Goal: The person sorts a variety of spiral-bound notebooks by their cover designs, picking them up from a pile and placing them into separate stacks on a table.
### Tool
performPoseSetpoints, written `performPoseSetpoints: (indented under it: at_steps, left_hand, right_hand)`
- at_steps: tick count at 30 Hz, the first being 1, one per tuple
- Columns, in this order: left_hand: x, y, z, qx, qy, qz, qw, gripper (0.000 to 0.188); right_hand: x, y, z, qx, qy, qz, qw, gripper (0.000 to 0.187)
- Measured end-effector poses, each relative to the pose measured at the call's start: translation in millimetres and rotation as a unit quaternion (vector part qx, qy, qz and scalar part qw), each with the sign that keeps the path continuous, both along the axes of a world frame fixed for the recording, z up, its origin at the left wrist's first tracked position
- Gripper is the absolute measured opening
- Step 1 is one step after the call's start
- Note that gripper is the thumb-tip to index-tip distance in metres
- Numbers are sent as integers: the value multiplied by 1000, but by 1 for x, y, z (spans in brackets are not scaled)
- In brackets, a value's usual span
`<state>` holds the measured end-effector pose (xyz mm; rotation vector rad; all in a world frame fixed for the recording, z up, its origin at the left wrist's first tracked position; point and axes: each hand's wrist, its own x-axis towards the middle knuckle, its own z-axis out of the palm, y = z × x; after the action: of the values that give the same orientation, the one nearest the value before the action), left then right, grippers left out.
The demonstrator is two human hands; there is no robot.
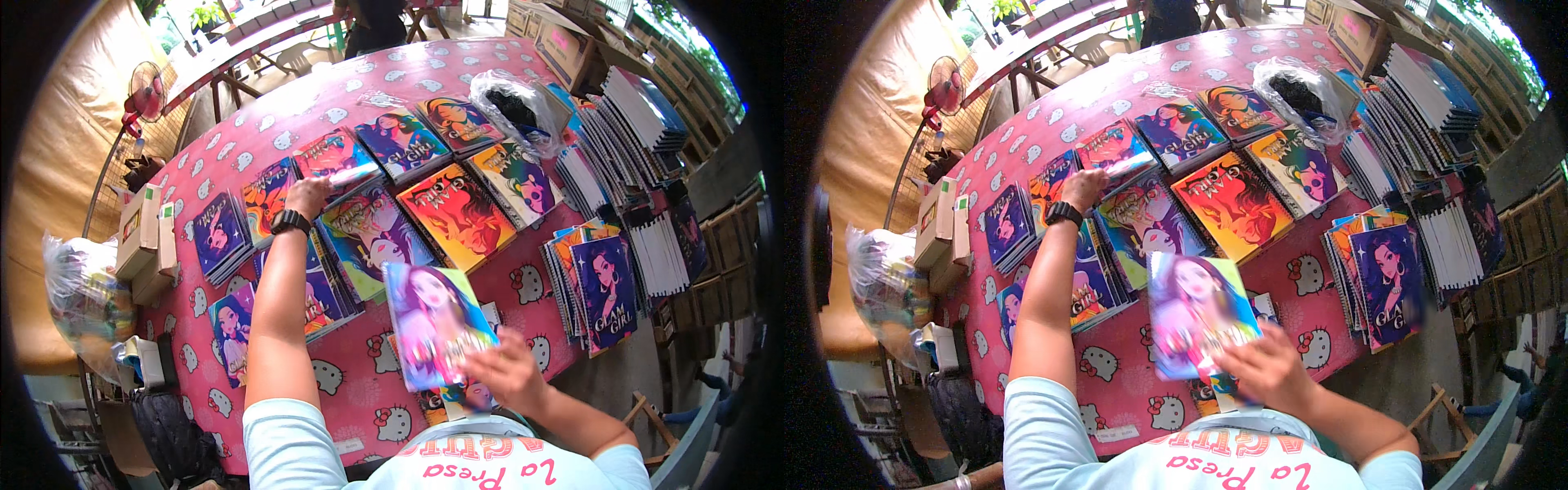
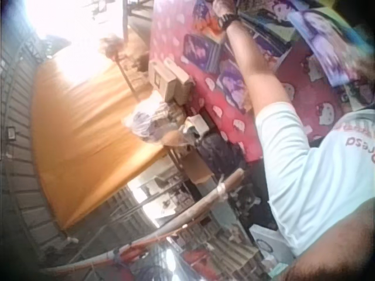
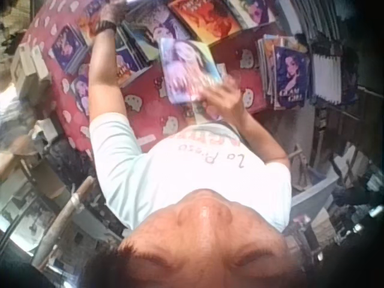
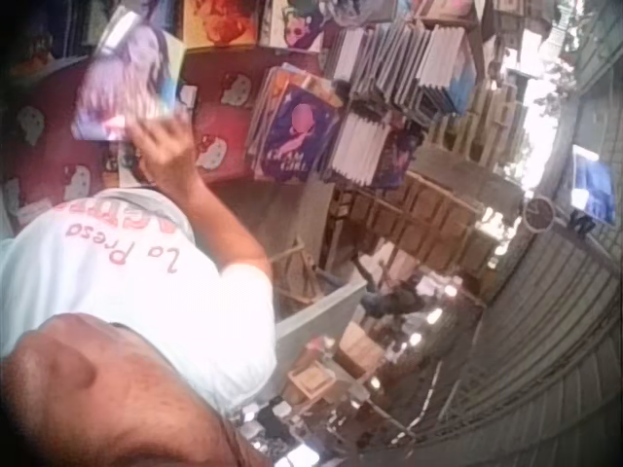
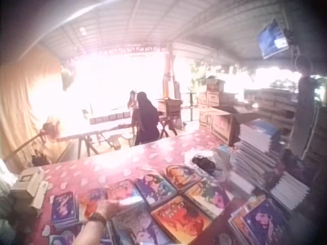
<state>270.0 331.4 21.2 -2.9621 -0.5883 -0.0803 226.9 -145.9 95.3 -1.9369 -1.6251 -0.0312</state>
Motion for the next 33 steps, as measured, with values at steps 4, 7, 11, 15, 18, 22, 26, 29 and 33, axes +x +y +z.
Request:
performPoseSetpoints:
  at_steps: [4, 7, 11, 15, 18, 22, 26, 29, 33]
  left_hand:
    - [8, -73, 41, 32, -314, -154, 936, 11]
    - [-62, -192, 38, -151, -355, -339, 858, 9]
    - [-188, -358, -4, -221, -97, -355, 903, 9]
    - [-183, -361, 4, -304, -157, -294, 892, 19]
    - [-146, -252, 40, -242, -305, -235, 891, 10]
    - [-137, -94, 46, -117, -402, 15, 908, 14]
    - [-114, 32, 5, -182, -376, 208, 884, 41]
    - [-102, 80, -42, -147, -190, 297, 924, 69]
    - [-82, 85, -54, -181, -223, 326, 901, 84]
  right_hand:
    - [-22, -74, -81, -170, 107, 32, 979, 15]
    - [14, -68, -66, 41, 326, -179, 927, 24]
    - [32, -22, -28, 123, 50, -231, 964, 44]
    - [-1, -10, -100, -162, -73, -50, 983, 53]
    - [4, 15, -82, -177, -78, -42, 980, 57]
    - [-30, 129, -70, -67, 0, 85, 994, 65]
    - [-64, 230, -67, -76, -109, 131, 982, 73]
    - [-63, 258, -120, -72, -164, 154, 972, 45]
    - [-28, 188, -40, 14, -23, 156, 987, 37]
